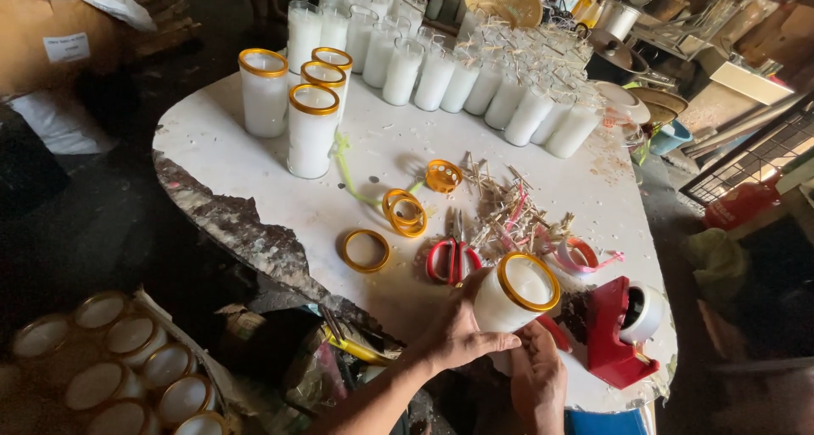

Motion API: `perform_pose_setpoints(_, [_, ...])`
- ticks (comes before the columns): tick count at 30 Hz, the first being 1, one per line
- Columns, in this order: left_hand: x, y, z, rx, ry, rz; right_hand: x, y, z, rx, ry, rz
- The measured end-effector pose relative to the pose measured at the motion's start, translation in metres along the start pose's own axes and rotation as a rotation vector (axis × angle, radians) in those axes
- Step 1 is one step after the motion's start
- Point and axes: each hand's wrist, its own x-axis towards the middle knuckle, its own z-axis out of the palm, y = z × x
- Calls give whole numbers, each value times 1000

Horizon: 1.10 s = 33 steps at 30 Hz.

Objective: The person is assembling decorative gold rings onto white candles and organizing them on a workspace.

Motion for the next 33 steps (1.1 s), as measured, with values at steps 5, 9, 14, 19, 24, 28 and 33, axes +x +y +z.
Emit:
perform_pose_setpoints(5, [0, 0, 0, 25, 7, -20, 0, -1, 0, 28, 5, 33])
perform_pose_setpoints(9, [0, -13, 3, 55, 51, -22, 8, 17, 1, 9, 3, -17])
perform_pose_setpoints(14, [1, -21, 3, 24, 23, -40, 18, 37, 4, 54, -1, -111])
perform_pose_setpoints(19, [-5, -53, 15, -75, 140, -276, 21, 75, 8, 385, -73, -388])
perform_pose_setpoints(24, [-18, -56, 13, 409, 236, 132, -11, 29, -83, 125, 416, -565])
perform_pose_setpoints(28, [-47, -4, 50, 524, 337, 542, 5, 45, -144, -109, 648, -590])
perform_pose_setpoints(33, [-53, 6, 136, 298, -70, 392, 68, 114, -157, 149, 340, -314])
